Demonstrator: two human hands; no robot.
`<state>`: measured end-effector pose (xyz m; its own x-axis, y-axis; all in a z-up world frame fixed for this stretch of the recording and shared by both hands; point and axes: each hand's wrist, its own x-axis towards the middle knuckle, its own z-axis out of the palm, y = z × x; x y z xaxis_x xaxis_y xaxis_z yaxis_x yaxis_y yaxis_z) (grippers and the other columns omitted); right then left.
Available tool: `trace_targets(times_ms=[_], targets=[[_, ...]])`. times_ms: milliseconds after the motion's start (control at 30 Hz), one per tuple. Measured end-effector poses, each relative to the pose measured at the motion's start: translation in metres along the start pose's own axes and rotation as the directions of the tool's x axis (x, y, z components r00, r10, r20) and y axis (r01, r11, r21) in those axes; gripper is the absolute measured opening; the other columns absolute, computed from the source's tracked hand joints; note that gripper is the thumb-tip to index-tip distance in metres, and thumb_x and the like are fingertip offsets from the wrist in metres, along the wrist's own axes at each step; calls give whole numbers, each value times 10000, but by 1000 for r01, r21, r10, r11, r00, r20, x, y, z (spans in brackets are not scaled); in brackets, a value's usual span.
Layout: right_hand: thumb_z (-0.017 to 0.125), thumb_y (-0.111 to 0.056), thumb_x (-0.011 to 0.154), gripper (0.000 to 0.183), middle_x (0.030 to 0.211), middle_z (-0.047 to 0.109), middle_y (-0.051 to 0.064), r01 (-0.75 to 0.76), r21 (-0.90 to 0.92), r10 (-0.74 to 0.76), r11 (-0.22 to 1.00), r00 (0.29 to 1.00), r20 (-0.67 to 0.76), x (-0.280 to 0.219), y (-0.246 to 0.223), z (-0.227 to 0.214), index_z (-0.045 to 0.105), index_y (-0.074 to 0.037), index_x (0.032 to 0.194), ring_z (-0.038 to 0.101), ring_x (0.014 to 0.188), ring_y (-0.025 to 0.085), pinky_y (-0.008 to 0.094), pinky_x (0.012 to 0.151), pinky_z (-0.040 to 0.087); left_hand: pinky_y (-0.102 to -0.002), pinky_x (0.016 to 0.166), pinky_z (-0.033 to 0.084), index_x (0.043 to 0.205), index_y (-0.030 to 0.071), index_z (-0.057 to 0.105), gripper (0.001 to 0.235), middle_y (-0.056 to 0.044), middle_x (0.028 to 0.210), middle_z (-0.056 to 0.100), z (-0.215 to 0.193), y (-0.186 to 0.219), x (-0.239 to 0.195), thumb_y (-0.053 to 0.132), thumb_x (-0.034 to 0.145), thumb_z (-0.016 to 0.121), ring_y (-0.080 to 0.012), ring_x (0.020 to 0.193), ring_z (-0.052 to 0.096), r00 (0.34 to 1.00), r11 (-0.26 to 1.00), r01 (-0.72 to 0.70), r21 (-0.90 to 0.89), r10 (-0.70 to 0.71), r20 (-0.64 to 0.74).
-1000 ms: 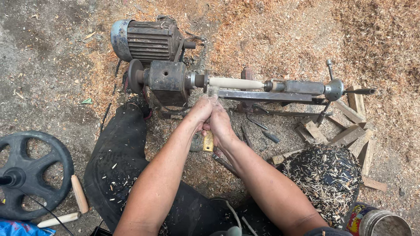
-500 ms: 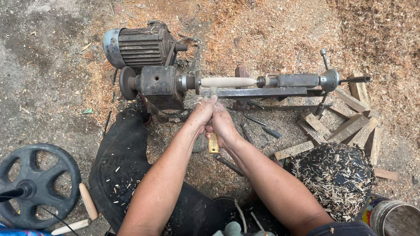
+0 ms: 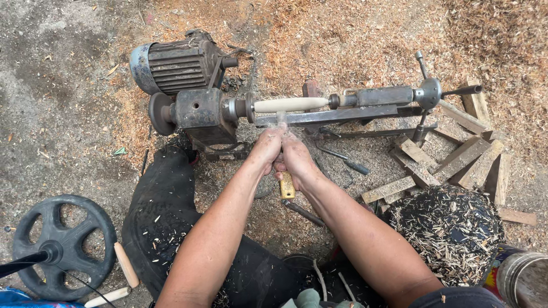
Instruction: The person operates a wood lathe to shape a cylindrical piece of wood. They use a chisel to shave and smooth the rotating wood, creating a tapered end. The person adjusts the tool and wood position as needed during the process.
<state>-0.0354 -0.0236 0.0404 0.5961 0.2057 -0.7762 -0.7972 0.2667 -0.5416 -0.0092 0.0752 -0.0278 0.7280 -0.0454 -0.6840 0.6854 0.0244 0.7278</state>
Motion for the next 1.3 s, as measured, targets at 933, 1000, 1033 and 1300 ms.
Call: trace_targets(times_ms=[933, 1000, 1033, 1300], targets=[[394, -309, 1081, 246, 598, 400, -38, 5, 21, -7, 1000, 994, 110, -9, -26, -76, 459, -110, 952, 345, 430, 65, 252, 338, 321, -228, 413, 419, 1005, 16, 626, 435, -43, 790, 526, 63, 10, 4, 392, 1087, 424, -83, 504, 468, 985, 992, 20, -122, 2, 172], [404, -292, 1081, 254, 588, 394, -32, -30, 28, 28, 999, 996, 89, -12, -30, -79, 453, -92, 932, 339, 420, 71, 257, 328, 310, -227, 410, 430, 1010, 14, 611, 418, -37, 809, 510, 68, 9, 6, 384, 1090, 433, -80, 503, 481, 986, 990, 25, -137, -2, 168], [410, -283, 1081, 259, 582, 391, -30, -48, 32, 45, 998, 996, 78, -12, -32, -81, 450, -82, 921, 336, 415, 74, 260, 323, 305, -229, 397, 428, 1007, 23, 600, 406, -38, 812, 513, 70, 9, 7, 381, 1082, 423, -85, 489, 478, 985, 988, 57, -143, -32, 170], [400, -250, 1089, 244, 596, 405, -46, -15, -35, 20, 999, 992, 123, -20, -45, -97, 465, -82, 923, 348, 433, 58, 242, 332, 302, -227, 396, 476, 975, 49, 564, 330, -19, 810, 503, 83, 12, 7, 343, 1070, 449, -91, 491, 505, 982, 982, 118, -151, -92, 167]])
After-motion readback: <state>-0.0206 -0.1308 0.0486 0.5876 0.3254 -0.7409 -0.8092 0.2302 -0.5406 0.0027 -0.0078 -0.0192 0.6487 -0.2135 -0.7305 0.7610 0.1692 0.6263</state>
